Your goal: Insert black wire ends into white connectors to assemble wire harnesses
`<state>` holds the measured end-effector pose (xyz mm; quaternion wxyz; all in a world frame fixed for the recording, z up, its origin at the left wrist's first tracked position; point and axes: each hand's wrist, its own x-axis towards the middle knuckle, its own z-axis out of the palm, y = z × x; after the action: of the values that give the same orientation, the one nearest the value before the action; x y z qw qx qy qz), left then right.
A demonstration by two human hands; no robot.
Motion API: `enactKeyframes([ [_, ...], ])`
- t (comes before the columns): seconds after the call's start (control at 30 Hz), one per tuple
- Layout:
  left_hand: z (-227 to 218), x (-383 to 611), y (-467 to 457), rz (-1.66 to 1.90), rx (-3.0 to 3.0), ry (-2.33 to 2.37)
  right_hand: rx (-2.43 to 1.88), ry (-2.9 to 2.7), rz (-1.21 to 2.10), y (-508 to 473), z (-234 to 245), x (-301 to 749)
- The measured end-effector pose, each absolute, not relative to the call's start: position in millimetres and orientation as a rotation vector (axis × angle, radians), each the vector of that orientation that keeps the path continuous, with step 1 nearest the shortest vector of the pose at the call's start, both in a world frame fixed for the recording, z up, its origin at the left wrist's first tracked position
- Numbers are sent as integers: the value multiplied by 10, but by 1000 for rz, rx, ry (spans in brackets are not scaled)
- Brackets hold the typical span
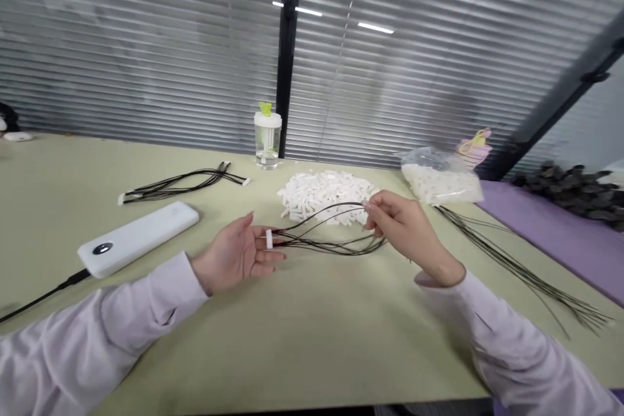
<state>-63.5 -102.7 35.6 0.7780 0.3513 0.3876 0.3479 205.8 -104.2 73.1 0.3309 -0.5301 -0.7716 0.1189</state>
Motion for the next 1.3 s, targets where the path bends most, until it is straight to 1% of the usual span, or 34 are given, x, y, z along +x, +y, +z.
enactKeyframes([
  [0.17,222,-634,-1023,766,802,987,-1442,-2125,349,-914,552,2164],
  [0.37,205,-562,-1043,763,891,1057,-1458,-2186,119,-928,460,2202],
  [0.6,243,-409,-1076,557,1269,1132,-1363,-2364,176,-753,441,2026],
  [0.7,238,-278,-1089,532,1405,1178,-1324,-2456,170,-542,416,1856],
  [0.97,146,-174,-1129,618,1480,1219,-1359,-2609,-17,-172,157,1306],
  [1.1,98,-205,-1133,660,1411,1167,-1421,-2653,-117,-188,136,1272],
  [1.3,104,-198,-1158,737,1346,1154,-1458,-2638,-148,-213,136,1261],
])
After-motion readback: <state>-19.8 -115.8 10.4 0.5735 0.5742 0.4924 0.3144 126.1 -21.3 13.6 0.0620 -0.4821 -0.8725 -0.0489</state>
